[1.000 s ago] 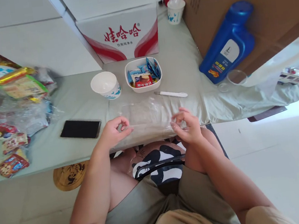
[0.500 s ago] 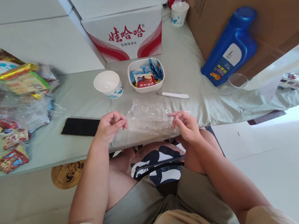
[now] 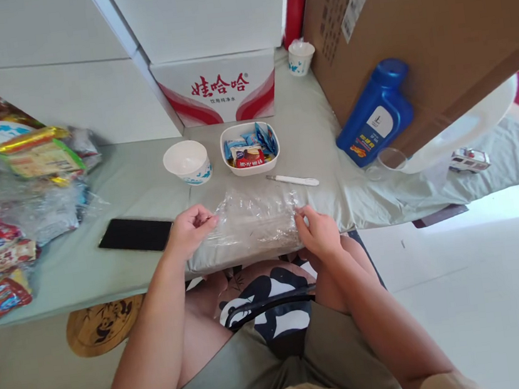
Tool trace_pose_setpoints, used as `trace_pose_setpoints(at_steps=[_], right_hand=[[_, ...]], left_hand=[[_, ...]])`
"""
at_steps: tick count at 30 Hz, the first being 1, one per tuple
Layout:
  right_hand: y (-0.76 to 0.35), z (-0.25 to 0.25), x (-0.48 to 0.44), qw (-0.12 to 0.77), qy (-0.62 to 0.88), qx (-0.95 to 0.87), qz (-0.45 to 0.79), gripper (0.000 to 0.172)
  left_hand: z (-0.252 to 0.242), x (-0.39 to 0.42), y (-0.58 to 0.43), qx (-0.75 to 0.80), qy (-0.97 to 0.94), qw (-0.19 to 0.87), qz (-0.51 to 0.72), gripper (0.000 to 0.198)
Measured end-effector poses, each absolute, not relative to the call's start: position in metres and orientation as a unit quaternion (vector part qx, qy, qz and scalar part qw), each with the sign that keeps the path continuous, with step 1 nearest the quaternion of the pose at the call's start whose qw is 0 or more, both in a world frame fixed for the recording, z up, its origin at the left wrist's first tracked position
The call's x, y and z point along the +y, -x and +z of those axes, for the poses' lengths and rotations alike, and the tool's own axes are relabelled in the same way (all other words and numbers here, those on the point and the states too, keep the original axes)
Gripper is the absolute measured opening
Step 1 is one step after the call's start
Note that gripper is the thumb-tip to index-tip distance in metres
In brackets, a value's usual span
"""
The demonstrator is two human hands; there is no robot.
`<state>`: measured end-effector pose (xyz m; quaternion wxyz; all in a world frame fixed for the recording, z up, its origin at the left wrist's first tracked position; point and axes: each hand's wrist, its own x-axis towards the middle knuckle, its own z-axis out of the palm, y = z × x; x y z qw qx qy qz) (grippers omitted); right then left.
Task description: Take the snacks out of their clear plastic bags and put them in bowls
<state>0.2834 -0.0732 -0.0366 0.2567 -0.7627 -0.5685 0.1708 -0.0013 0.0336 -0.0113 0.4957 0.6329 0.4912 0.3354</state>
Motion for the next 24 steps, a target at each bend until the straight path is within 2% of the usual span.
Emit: trace_pose_setpoints(at_steps=[5,8,11,14,16,18,20,24], right_hand=[[-0.287,-0.041,-0.069,0.278,0.784,-0.521,0.191,0.027],[-0.289,-0.04,-0.071,0.36,0.754,-0.536,0.119,0.023],[-0.291,-0.038,-0.076,0.445,0.703,-0.553,0.038,0.021],[-0.294,-0.04,-0.082,0.474,0.697,-0.524,0.126,0.024],[-0.297,-0.041,-0.085,0.45,0.706,-0.488,0.245,0.028],[-0.301,-0.042,-0.086,0.408,0.719,-0.467,0.313,0.029],[-0.303,-0.042,-0.085,0.361,0.739,-0.479,0.307,0.027],[-0.306,-0.043,-0.083,0.275,0.784,-0.521,0.195,0.024]], left_hand=[[-0.017,0.038,0.002,0.502,-0.577,0.557,0.323,0.035],[-0.018,0.041,0.002,0.488,-0.563,0.584,0.323,0.046],[-0.019,0.044,-0.002,0.48,-0.565,0.565,0.362,0.046],[-0.022,0.047,-0.01,0.493,-0.588,0.526,0.367,0.043],[-0.025,0.049,-0.016,0.506,-0.619,0.485,0.354,0.039],[-0.029,0.051,-0.022,0.518,-0.648,0.442,0.342,0.035],[-0.034,0.054,-0.028,0.532,-0.666,0.409,0.327,0.033],[-0.045,0.06,-0.04,0.551,-0.662,0.392,0.324,0.039]])
